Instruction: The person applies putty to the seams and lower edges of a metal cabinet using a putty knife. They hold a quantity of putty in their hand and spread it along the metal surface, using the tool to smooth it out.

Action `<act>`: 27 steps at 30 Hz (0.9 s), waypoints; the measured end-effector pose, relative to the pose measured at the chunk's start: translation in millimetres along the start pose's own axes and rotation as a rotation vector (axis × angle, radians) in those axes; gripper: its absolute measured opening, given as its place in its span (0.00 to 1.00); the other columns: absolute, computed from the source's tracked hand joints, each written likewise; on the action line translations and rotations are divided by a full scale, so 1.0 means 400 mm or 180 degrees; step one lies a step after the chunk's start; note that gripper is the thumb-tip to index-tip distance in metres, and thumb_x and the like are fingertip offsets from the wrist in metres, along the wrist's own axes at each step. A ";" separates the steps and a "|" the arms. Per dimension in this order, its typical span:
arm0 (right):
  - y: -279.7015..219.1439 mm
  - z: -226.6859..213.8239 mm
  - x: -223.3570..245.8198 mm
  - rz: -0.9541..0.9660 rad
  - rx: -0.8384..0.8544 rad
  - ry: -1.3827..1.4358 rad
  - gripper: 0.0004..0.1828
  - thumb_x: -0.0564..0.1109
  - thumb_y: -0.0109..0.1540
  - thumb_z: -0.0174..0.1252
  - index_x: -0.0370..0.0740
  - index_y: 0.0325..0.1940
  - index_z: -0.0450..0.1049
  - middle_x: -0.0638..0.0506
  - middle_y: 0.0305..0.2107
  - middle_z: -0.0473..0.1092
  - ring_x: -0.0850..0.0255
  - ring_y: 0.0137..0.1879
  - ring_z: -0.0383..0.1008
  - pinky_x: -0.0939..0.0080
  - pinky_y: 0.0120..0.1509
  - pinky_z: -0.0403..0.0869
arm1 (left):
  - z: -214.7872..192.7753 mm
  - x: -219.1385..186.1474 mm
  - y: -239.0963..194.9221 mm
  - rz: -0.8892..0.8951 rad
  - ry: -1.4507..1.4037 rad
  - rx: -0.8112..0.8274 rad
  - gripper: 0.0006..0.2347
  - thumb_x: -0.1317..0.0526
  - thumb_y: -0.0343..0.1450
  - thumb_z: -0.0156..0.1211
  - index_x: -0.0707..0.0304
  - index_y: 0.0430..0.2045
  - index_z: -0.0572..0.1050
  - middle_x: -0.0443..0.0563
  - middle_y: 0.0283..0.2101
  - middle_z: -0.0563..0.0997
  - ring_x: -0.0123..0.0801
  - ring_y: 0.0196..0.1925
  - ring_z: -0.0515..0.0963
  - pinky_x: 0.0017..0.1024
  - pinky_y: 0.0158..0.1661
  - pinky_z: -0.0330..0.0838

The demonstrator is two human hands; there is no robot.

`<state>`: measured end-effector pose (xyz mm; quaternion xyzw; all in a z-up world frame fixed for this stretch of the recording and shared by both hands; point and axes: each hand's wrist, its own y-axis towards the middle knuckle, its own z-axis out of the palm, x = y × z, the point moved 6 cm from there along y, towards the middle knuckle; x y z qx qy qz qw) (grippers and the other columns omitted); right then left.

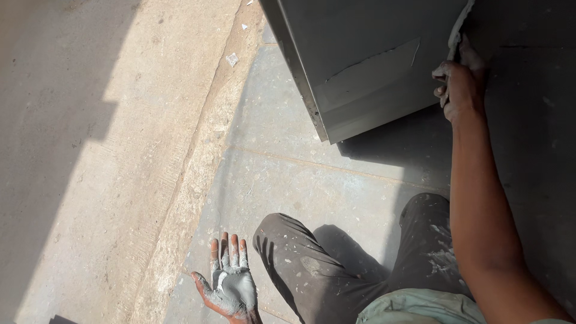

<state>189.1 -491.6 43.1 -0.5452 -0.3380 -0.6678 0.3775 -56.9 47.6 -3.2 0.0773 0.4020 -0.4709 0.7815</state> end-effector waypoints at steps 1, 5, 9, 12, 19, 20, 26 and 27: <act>-0.019 0.023 -0.008 0.0029 0.0187 -0.0003 0.42 0.32 0.57 0.49 0.45 0.79 0.63 0.53 0.65 0.66 0.73 0.38 0.67 0.76 0.29 0.63 | -0.020 -0.006 0.001 0.0017 0.0016 -0.0086 0.40 0.38 0.73 0.37 0.81 0.69 0.49 0.82 0.71 0.53 0.67 0.76 0.54 0.56 0.71 0.51; -0.129 0.170 -0.102 0.0065 0.0321 -0.0247 0.43 0.31 0.54 0.50 0.36 0.76 0.59 0.41 0.66 0.67 0.70 0.34 0.69 0.74 0.25 0.64 | -0.049 -0.003 0.005 -0.0059 -0.0033 -0.0013 0.40 0.38 0.73 0.37 0.81 0.69 0.48 0.81 0.72 0.53 0.65 0.76 0.53 0.55 0.71 0.51; -0.251 0.402 -0.229 -0.0307 0.0587 -0.0002 0.44 0.33 0.52 0.55 0.25 0.74 0.55 0.28 0.66 0.64 0.55 0.61 0.75 0.69 0.57 0.80 | -0.004 0.002 0.001 -0.0071 -0.0097 0.0217 0.40 0.38 0.73 0.37 0.82 0.69 0.48 0.82 0.72 0.53 0.66 0.76 0.54 0.55 0.71 0.50; -0.346 0.535 -0.273 -0.0505 0.0900 -0.0529 0.41 0.36 0.55 0.60 0.22 0.72 0.58 0.31 0.66 0.65 0.53 0.68 0.70 0.60 0.70 0.68 | 0.047 0.007 0.006 -0.0051 -0.0076 0.0640 0.39 0.39 0.74 0.38 0.81 0.70 0.48 0.82 0.73 0.52 0.67 0.76 0.53 0.56 0.72 0.50; -0.649 0.482 -0.156 0.1028 0.3795 0.0026 0.41 0.40 0.51 0.59 0.29 0.70 0.67 0.41 0.37 0.78 0.67 0.36 0.76 0.68 0.33 0.73 | 0.055 0.105 0.080 -0.0380 0.2035 0.1528 0.40 0.37 0.72 0.40 0.68 0.73 0.44 0.66 0.77 0.49 0.53 0.78 0.50 0.46 0.71 0.46; -0.672 0.438 -0.120 0.1044 0.4064 0.0181 0.42 0.41 0.49 0.58 0.30 0.70 0.67 0.45 0.35 0.79 0.67 0.34 0.75 0.68 0.34 0.73 | 0.066 0.134 0.071 -0.0641 0.2168 0.1907 0.41 0.34 0.71 0.38 0.68 0.73 0.45 0.67 0.76 0.51 0.54 0.77 0.52 0.46 0.70 0.48; -0.755 0.303 -0.089 0.1576 0.4353 0.0472 0.41 0.40 0.48 0.59 0.27 0.67 0.69 0.44 0.34 0.78 0.62 0.38 0.81 0.67 0.43 0.79 | 0.220 0.252 0.007 -0.2182 0.2468 0.1935 0.48 0.25 0.67 0.28 0.72 0.71 0.54 0.74 0.71 0.55 0.65 0.71 0.54 0.58 0.68 0.47; -0.772 0.280 -0.079 0.1513 0.4574 0.0528 0.39 0.39 0.50 0.59 0.24 0.67 0.70 0.42 0.36 0.79 0.61 0.40 0.80 0.67 0.43 0.78 | 0.266 0.269 -0.017 -0.2173 0.2480 0.2081 0.50 0.24 0.63 0.26 0.64 0.74 0.52 0.61 0.74 0.57 0.55 0.74 0.60 0.56 0.68 0.51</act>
